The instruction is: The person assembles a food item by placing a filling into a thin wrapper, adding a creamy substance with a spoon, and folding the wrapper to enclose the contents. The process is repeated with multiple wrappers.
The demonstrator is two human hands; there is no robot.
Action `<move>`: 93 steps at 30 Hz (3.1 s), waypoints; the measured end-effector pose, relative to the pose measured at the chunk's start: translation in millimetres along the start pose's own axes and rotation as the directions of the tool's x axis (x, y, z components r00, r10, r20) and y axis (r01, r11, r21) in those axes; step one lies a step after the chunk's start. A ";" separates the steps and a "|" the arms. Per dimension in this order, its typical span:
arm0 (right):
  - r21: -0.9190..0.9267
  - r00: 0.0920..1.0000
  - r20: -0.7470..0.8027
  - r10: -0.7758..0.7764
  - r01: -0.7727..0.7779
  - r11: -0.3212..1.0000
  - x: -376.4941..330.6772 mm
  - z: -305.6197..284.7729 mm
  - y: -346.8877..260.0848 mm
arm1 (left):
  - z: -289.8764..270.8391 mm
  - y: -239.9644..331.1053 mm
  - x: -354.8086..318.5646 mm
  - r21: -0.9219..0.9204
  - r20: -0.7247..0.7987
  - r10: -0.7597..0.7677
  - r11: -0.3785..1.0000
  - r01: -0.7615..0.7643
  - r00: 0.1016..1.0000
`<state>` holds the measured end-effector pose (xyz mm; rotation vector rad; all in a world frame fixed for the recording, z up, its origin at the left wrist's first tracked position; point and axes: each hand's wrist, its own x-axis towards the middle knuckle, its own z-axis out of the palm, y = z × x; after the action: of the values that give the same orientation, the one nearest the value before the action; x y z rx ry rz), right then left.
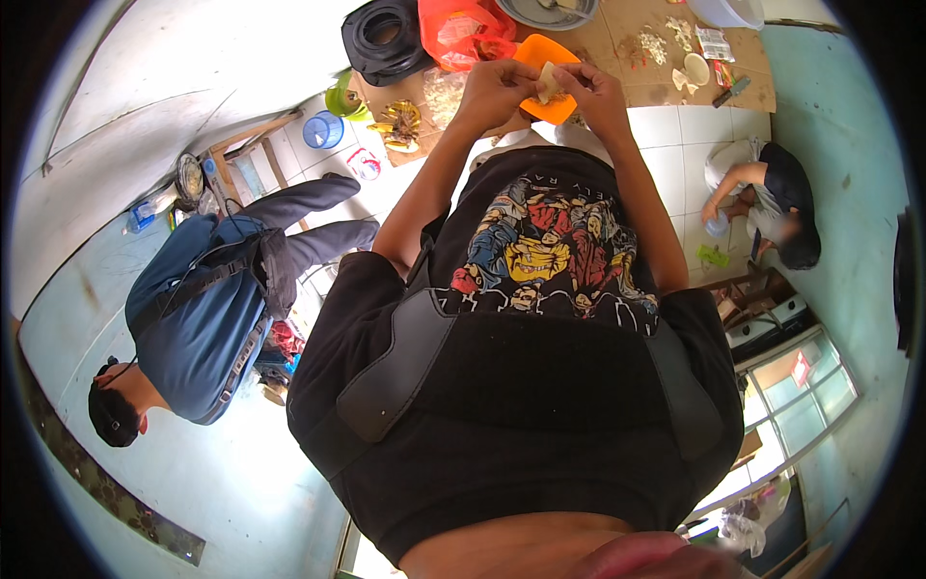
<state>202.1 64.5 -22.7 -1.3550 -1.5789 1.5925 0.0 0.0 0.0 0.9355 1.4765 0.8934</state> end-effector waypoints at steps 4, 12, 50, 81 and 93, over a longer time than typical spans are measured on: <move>0.110 0.998 0.059 0.023 -0.029 0.994 1.8 4.9 -5.7 | -6.7 8.4 0.1 0.066 0.044 0.000 0.998 -0.003 0.999; 0.381 0.992 0.017 0.125 -0.122 0.916 -2.7 -2.5 -12.2 | 5.1 2.1 -2.3 -0.085 0.046 0.047 0.995 -0.043 0.998; 0.296 0.977 0.084 0.195 -0.211 0.932 -4.7 -15.5 -10.8 | 11.6 1.0 17.6 -0.231 0.117 -0.091 0.966 0.116 0.989; 0.306 0.993 0.118 0.010 -0.046 0.951 -3.7 -19.4 -29.6 | 2.2 19.3 4.6 -0.109 0.120 0.129 0.987 -0.116 0.984; 0.116 0.973 0.007 -0.232 0.230 0.966 -7.4 -18.2 -40.6 | 13.3 26.2 -5.7 0.004 -0.091 0.279 0.960 -0.279 0.956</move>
<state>209.7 73.4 20.9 -1.0554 -1.5683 1.5321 15.6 5.7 24.9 1.1285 1.4366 1.1598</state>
